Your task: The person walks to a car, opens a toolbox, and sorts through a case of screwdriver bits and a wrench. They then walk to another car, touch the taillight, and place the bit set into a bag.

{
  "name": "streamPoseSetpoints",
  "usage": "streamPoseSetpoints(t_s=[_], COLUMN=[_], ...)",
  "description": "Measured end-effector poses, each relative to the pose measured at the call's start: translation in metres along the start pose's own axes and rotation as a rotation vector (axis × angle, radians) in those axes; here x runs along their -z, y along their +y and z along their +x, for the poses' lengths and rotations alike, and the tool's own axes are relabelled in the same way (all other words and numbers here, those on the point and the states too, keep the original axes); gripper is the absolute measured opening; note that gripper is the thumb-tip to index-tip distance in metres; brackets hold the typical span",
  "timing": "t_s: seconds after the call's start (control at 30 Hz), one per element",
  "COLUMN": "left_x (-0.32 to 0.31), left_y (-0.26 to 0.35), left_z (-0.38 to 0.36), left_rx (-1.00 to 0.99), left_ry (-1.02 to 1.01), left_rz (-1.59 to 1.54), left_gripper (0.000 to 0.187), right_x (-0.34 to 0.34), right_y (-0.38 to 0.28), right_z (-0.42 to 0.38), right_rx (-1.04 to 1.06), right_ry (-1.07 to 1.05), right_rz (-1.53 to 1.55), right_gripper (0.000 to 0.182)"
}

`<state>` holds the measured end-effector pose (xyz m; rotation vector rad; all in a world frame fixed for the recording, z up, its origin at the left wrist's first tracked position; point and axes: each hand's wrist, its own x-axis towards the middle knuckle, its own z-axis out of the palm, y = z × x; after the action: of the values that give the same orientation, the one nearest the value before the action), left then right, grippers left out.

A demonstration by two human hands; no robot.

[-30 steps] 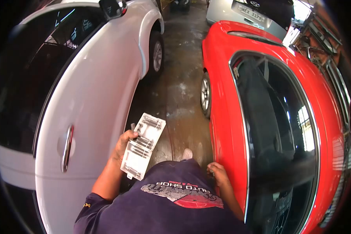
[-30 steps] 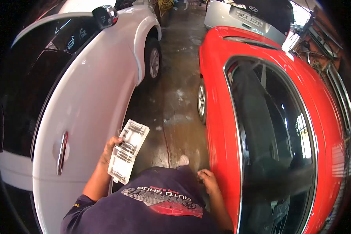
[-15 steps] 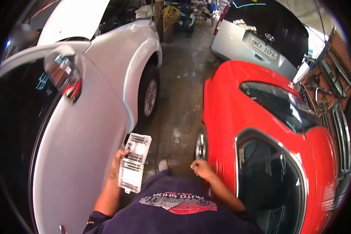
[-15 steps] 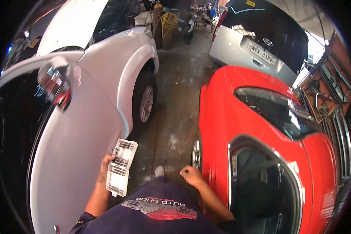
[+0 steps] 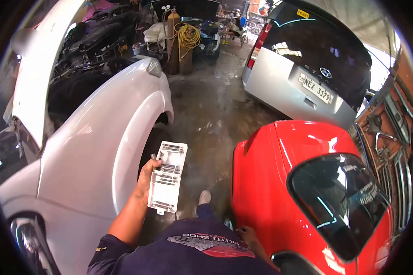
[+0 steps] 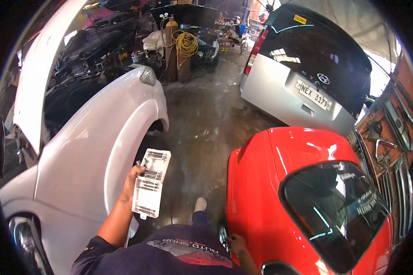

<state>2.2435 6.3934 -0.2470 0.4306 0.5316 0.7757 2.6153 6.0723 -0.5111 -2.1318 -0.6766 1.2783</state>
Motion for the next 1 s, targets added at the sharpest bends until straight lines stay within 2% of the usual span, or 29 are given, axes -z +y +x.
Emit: streamPoseSetpoints(t_s=[0.07,0.13,0.17,0.2,0.3,0.4,0.43,0.5,0.6,0.63,0.67,0.73,0.8,0.83,0.9,0.93,1.0], left_x=[0.006,0.007,0.005,-0.004,-0.033,-0.04,-0.052,-0.029,-0.01,-0.005,-0.01,-0.023,-0.038,-0.051,-0.083,-0.091,-0.103], left_y=[0.015,0.042,0.056,0.071,0.127,0.179,0.185,0.204,0.245,0.262,0.279,0.33,0.381,0.406,0.452,0.472,0.505], left_z=[0.063,0.128,0.155,0.181,0.247,0.32,0.331,0.396,0.498,0.536,0.578,0.659,0.741,0.78,0.852,0.89,0.968], left_rx=[0.007,0.013,0.036,0.012,-0.043,-0.093,-0.103,-0.223,-0.175,-0.14,-0.199,-0.174,-0.148,-0.136,-0.094,-0.08,-0.089], left_ry=[0.03,0.079,0.107,0.173,0.169,0.182,0.177,0.188,0.158,0.149,0.18,0.171,0.137,0.13,0.183,0.146,0.069], left_rz=[-0.021,-0.031,-0.046,-0.033,-0.046,-0.088,-0.115,-0.121,-0.201,-0.229,-0.184,-0.191,-0.163,-0.166,-0.079,-0.074,-0.067], left_gripper=[0.056,0.056,0.056,0.057,0.058,0.058,0.057,0.058,0.058,0.058,0.057,0.057,0.057,0.057,0.057,0.056,0.057], right_x=[0.019,0.033,0.038,0.045,0.063,0.077,0.081,0.083,0.082,0.083,0.093,0.112,0.124,0.139,0.164,0.173,0.196], right_y=[-0.077,-0.155,-0.179,-0.208,-0.305,-0.464,-0.495,-0.566,-0.641,-0.654,-0.67,-0.7,-0.704,-0.729,-0.767,-0.778,-0.793], right_z=[0.051,0.115,0.149,0.199,0.327,0.384,0.4,0.462,0.563,0.594,0.627,0.673,0.741,0.748,0.744,0.761,0.8], right_rx=[-0.003,0.108,0.108,0.246,0.577,0.61,0.642,0.687,0.636,0.689,0.75,0.689,0.532,0.522,0.268,0.263,0.169], right_ry=[-0.029,-0.025,-0.034,-0.044,-0.058,-0.097,-0.113,-0.125,-0.086,-0.025,0.042,-0.065,-0.08,-0.071,-0.084,-0.083,0.065], right_rz=[0.008,-0.253,-0.247,-0.328,-0.498,-0.546,-0.491,-0.442,-0.448,-0.478,-0.514,-0.463,-0.599,-0.599,-0.202,-0.19,-0.009], right_gripper=[0.022,0.026,0.026,0.027,0.028,0.026,0.026,0.026,0.025,0.024,0.023,0.021,0.019,0.019,0.019,0.019,0.019])
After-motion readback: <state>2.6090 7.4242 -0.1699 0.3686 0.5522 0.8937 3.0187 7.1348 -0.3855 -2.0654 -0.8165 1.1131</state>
